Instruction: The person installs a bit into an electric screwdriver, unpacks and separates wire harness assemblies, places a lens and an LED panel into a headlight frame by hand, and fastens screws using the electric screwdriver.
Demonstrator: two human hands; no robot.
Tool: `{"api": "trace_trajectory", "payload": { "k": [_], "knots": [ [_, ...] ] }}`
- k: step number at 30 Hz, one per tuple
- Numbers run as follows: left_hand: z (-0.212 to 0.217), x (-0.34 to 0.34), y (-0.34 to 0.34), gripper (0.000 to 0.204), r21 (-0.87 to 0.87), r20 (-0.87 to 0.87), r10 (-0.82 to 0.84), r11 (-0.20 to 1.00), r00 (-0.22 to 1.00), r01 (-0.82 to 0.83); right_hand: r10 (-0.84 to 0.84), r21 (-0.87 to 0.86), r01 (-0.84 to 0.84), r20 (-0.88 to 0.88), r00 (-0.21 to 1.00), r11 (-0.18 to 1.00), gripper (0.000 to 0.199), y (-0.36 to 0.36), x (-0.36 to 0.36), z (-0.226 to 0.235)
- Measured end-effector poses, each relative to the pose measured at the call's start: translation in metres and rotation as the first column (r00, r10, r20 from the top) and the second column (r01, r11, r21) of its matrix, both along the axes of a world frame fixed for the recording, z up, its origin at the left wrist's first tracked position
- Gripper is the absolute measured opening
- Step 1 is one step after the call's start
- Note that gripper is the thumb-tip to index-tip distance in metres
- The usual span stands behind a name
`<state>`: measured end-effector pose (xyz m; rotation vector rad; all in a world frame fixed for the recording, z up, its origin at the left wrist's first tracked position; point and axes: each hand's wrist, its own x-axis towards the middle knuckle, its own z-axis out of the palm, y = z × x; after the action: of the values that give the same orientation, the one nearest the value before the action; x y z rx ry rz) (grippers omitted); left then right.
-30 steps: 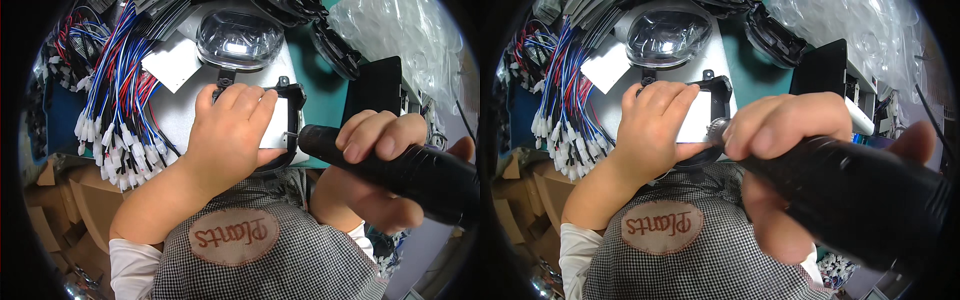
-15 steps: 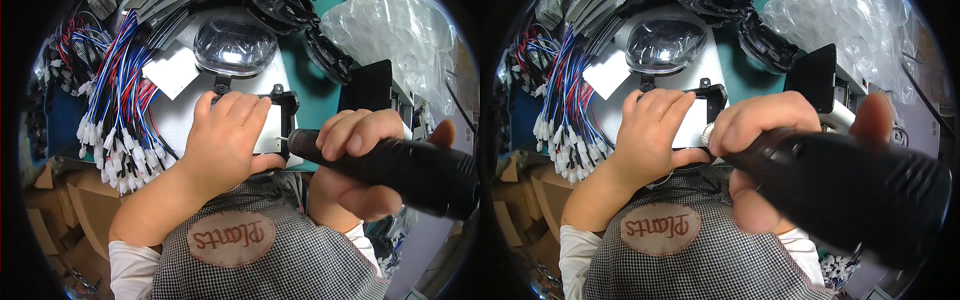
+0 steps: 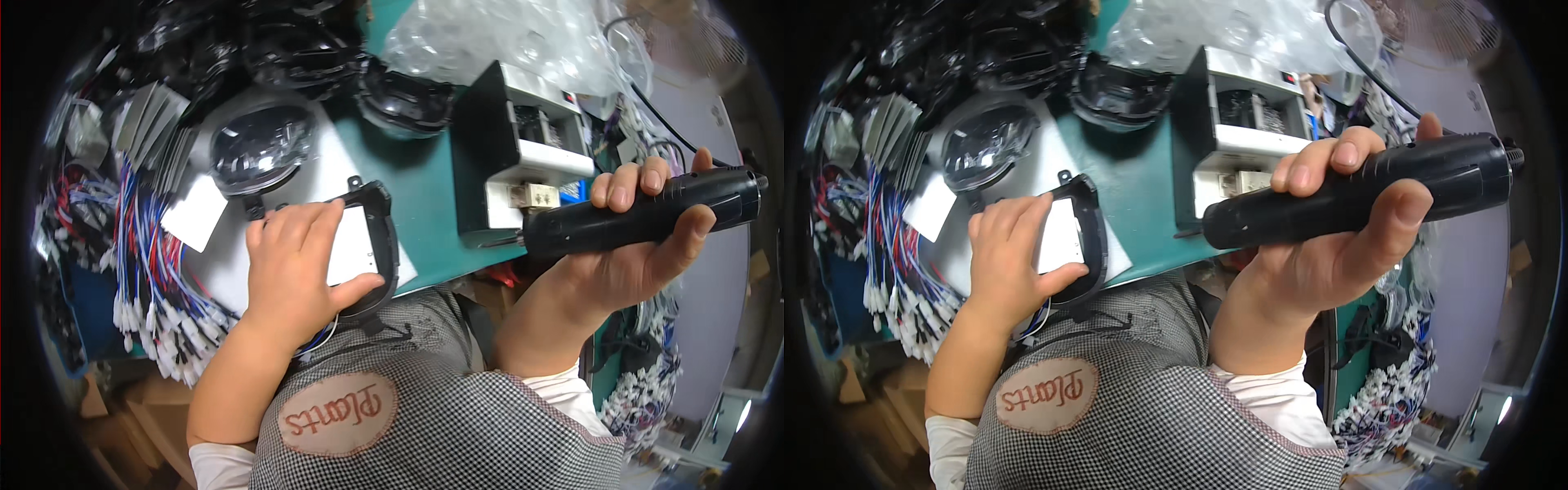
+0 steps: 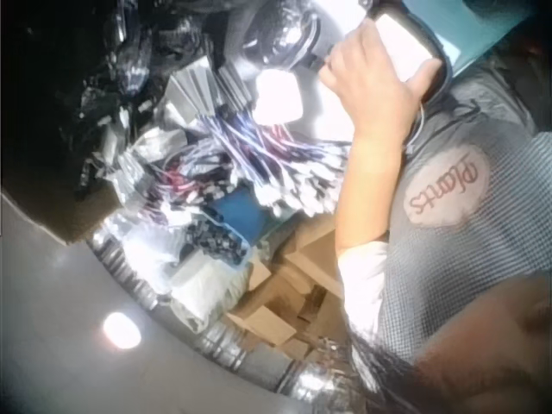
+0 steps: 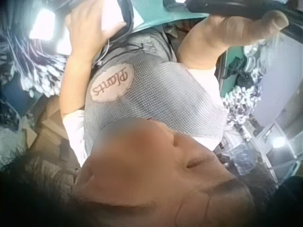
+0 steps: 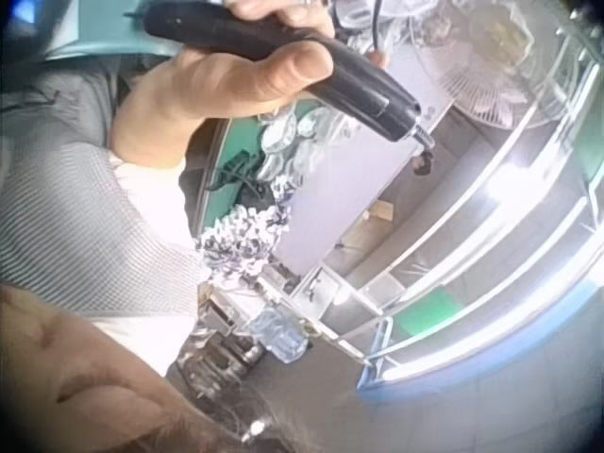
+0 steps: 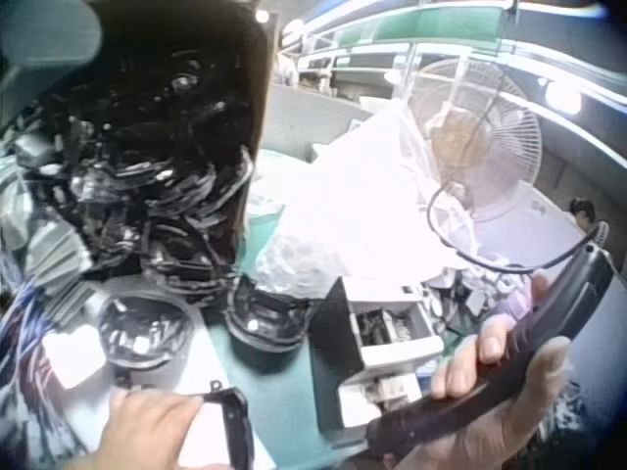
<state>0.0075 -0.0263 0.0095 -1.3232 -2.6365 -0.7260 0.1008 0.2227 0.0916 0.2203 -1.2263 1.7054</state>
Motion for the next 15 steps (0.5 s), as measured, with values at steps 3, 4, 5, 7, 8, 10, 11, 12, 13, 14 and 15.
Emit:
{"api": "trace_trajectory", "payload": {
  "k": [3, 4, 5, 7, 8, 10, 11, 12, 13, 14, 15],
  "knots": [
    [0.003, -0.001, 0.006, 0.078, -0.042, -0.031, -0.029, 0.999, 0.999, 0.028, -0.202, 0.080, 0.200, 0.010, 0.979, 0.977, 0.062, 0.020, 0.024, 0.008],
    [0.004, 0.001, 0.006, 0.077, -0.041, -0.004, -0.017, 0.999, 1.000, 0.017, -0.285, 0.085, 0.282, 0.020, 0.958, 0.956, 0.063, 0.024, 0.029, 0.009],
    [0.003, 0.001, 0.005, 0.078, -0.041, -0.014, -0.022, 0.999, 1.000, 0.022, -0.307, 0.089, 0.304, 0.020, 0.952, 0.949, 0.063, 0.027, 0.032, 0.008],
    [-0.001, -0.001, 0.003, 0.079, -0.050, -0.025, -0.028, 0.998, 0.999, 0.027, -0.409, 0.152, 0.400, 0.035, 0.912, 0.904, 0.068, 0.030, 0.033, 0.003],
    [-0.002, -0.001, 0.002, 0.079, -0.051, -0.026, -0.045, 0.998, 0.999, 0.044, -0.465, 0.169, 0.450, 0.056, 0.884, 0.877, 0.072, 0.030, 0.033, 0.002],
    [-0.002, 0.001, 0.002, 0.080, -0.040, -0.034, -0.028, 0.999, 0.999, 0.027, -0.495, 0.140, 0.485, 0.041, 0.868, 0.863, 0.074, 0.032, 0.031, -0.005],
    [-0.002, 0.001, 0.003, 0.080, -0.044, -0.035, -0.038, 0.998, 0.999, 0.036, -0.513, 0.141, 0.505, 0.030, 0.858, 0.852, 0.073, 0.032, 0.031, -0.007],
    [-0.001, 0.002, 0.003, 0.080, -0.044, -0.041, -0.032, 0.999, 0.999, 0.030, -0.515, 0.136, 0.507, 0.032, 0.856, 0.851, 0.073, 0.033, 0.031, -0.010],
    [-0.001, 0.002, 0.003, 0.080, -0.044, -0.046, -0.025, 0.999, 0.999, 0.023, -0.515, 0.125, 0.508, 0.027, 0.857, 0.852, 0.074, 0.033, 0.030, -0.012],
    [-0.002, 0.002, 0.003, 0.080, -0.050, -0.046, -0.027, 0.998, 0.999, 0.025, -0.514, 0.114, 0.509, 0.021, 0.857, 0.853, 0.074, 0.034, 0.030, -0.014],
    [-0.002, 0.002, 0.003, 0.080, -0.049, -0.051, -0.026, 0.999, 0.998, 0.024, -0.516, 0.109, 0.511, 0.024, 0.856, 0.853, 0.074, 0.035, 0.029, -0.016]
  ]
}}
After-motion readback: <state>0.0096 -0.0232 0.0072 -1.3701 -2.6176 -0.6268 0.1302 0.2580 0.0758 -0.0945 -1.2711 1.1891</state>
